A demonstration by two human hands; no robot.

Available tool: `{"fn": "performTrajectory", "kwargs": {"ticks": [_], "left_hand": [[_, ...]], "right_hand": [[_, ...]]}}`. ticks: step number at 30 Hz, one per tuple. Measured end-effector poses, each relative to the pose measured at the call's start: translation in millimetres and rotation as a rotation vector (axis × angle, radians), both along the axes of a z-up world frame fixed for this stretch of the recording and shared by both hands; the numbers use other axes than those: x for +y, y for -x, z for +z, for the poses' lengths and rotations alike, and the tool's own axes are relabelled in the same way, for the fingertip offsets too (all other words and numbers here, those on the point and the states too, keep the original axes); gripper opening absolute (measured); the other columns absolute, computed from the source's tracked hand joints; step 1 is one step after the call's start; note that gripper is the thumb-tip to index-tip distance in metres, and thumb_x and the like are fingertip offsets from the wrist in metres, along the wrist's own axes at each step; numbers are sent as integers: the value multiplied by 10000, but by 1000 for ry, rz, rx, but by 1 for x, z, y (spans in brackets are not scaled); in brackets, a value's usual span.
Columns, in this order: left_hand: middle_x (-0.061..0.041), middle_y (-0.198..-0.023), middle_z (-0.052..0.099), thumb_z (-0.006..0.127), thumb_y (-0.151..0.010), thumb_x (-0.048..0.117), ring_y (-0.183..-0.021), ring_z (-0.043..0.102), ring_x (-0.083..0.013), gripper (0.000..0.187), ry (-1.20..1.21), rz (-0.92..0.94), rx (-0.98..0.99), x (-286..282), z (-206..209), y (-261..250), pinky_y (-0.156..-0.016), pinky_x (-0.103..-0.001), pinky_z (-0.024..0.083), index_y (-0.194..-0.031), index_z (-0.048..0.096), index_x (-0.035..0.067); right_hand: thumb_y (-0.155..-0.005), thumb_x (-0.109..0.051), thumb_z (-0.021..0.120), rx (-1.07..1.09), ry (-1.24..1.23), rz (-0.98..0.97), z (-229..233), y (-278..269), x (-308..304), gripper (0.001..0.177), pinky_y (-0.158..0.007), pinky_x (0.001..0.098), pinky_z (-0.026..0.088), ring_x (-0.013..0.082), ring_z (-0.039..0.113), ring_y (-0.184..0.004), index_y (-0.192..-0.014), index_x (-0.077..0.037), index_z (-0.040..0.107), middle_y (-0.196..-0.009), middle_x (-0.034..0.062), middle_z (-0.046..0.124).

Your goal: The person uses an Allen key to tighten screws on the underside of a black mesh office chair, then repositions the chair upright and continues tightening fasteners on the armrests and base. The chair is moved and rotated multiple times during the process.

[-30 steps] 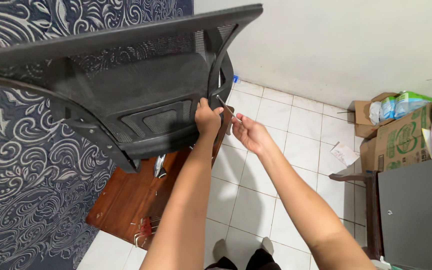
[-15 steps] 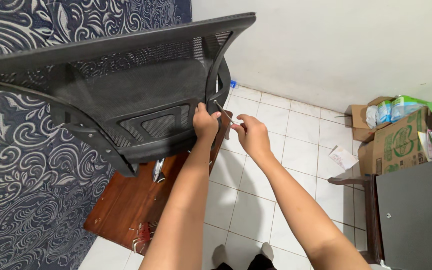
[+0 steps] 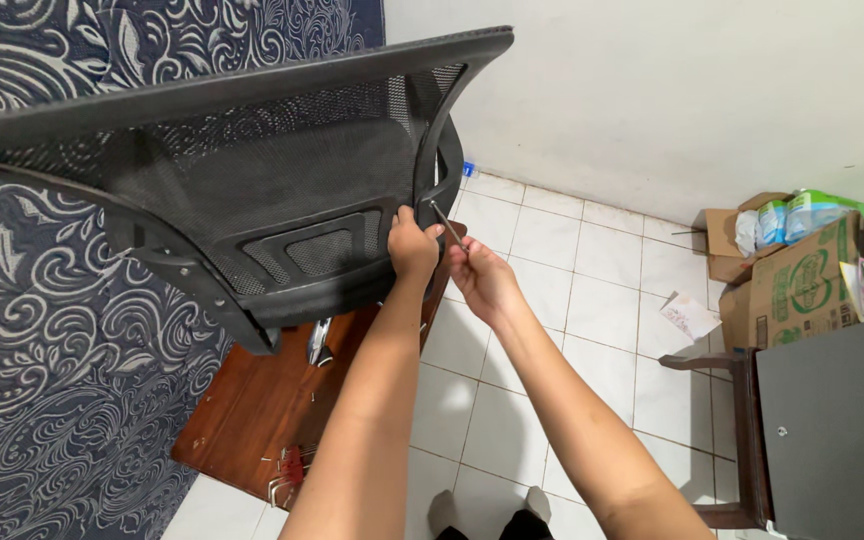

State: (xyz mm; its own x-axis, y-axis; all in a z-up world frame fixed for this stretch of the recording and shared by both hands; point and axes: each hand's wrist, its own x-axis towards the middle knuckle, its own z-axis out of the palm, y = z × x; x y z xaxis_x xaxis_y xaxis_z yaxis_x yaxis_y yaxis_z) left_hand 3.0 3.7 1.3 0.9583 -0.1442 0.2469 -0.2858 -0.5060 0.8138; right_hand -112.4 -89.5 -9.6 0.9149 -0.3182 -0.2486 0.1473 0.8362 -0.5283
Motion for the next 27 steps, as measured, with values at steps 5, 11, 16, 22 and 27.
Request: {"fn": "performTrajectory", "kwargs": {"ticks": [5,11,16,22,27], "left_hand": [[-226,-1098,634,857,-783,200,-1006,643,-435,473,-15,-4,5,0,-1,1,-845,-476,532,-1072,542,-3],[-212,-1089,633,844,-808,204,-990,655,-411,436,-4,-13,40,1,1,2,-829,-463,541,-1045,542,-1],[-220,-1089,633,847,-801,203,-997,647,-424,447,-9,-5,37,1,-1,1,-829,-472,537,-1053,540,-2],[-234,-1089,637,862,-787,210,-1012,638,-448,465,-18,-7,-23,1,-5,-1,-867,-484,524,-1046,542,-7],[-235,-1109,633,857,-786,211,-1027,634,-448,476,-26,-13,-6,2,-5,-1,-880,-481,516,-1070,540,-2]], "right_hand": [[-1049,-183,580,-24,1485,-108,51,24,-1,135,-717,339,583,229,692,-782,-1063,-60,637,-917,154,734],[-1068,-123,482,73,1720,-141,75,30,13,133,-643,348,522,228,662,-682,-1102,-27,569,-778,163,693],[-1071,-116,400,125,445,-22,36,10,-1,156,-604,286,488,165,548,-625,-1134,-61,531,-783,125,649],[-1034,-21,406,-93,-129,-12,-19,7,-3,148,-682,226,497,141,568,-755,-1116,-89,509,-868,93,657],[-1045,-119,582,13,667,-130,-11,16,-7,149,-658,268,545,119,576,-702,-1067,-2,672,-854,48,648]]}}
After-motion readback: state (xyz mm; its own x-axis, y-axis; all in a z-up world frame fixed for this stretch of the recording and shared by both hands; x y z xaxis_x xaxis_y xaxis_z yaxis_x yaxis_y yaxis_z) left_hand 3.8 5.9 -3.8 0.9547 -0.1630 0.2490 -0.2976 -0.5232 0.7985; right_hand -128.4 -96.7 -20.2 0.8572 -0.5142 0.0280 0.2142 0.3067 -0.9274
